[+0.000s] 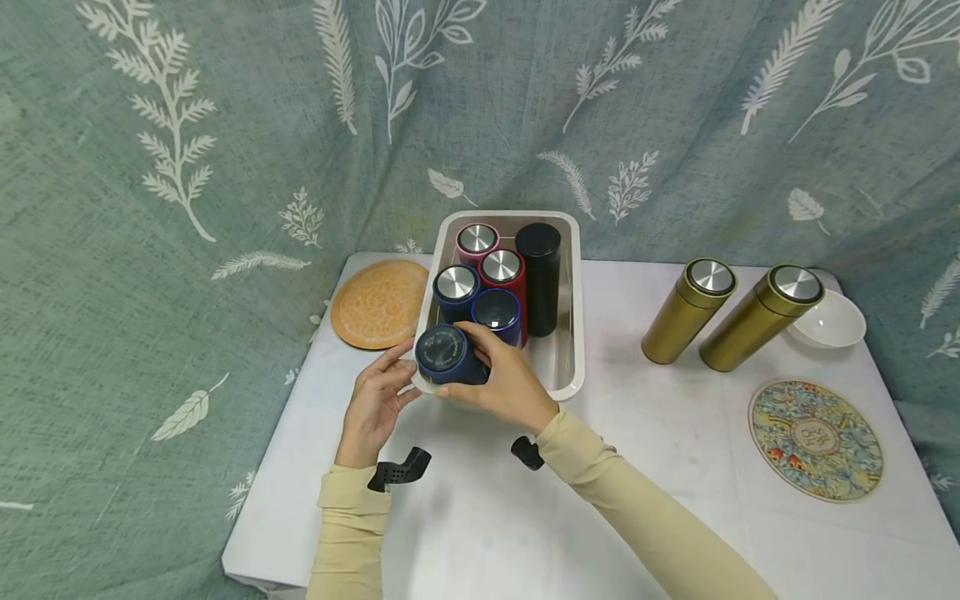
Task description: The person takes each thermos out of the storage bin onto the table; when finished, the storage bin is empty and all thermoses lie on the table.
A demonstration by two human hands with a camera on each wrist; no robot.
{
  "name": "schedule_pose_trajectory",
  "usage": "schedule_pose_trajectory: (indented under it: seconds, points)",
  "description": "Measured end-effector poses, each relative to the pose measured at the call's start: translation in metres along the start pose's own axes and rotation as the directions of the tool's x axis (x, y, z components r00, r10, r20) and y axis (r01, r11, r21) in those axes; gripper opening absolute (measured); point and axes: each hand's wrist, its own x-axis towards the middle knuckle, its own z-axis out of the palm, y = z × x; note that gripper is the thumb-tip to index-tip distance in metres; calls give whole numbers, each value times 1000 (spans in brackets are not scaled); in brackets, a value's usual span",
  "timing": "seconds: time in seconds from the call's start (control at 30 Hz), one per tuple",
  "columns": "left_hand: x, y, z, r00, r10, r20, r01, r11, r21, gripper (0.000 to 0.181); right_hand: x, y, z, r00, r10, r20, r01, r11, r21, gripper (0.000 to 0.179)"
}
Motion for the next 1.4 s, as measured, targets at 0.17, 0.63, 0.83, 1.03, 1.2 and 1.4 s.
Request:
schedule_pose_trajectory:
  seconds: [0.17, 0.63, 0.83, 1.03, 1.2, 1.4]
  points:
    - [0, 0, -1, 1000, 5, 3, -5, 1000, -1, 43, 2, -2, 4, 1000, 28, -14, -29, 998, -58, 86]
    - [1, -3, 0, 1000, 4, -4, -4, 1000, -18, 36, 7, -3, 8, 997, 32, -65, -42, 988, -150, 80]
    - [-1, -4, 0, 1000, 7, -12, -7, 1000, -28, 40, 8, -1, 8, 997, 35, -71, -45, 989, -140, 79]
    - [-1, -4, -1, 1000, 13, -3, -13, 999, -35, 50, 9, -1, 8, 996, 27, -85, -39, 988, -147, 83]
    - [0, -3, -1, 1000, 7, 2, -7, 1000, -21, 48, 9, -1, 7, 995, 2, -96, -19, 985, -172, 78]
    - [0, -2, -1, 1000, -4, -4, 4, 1000, 8, 47, 8, 1, 7, 994, -15, -113, -3, 987, -159, 77]
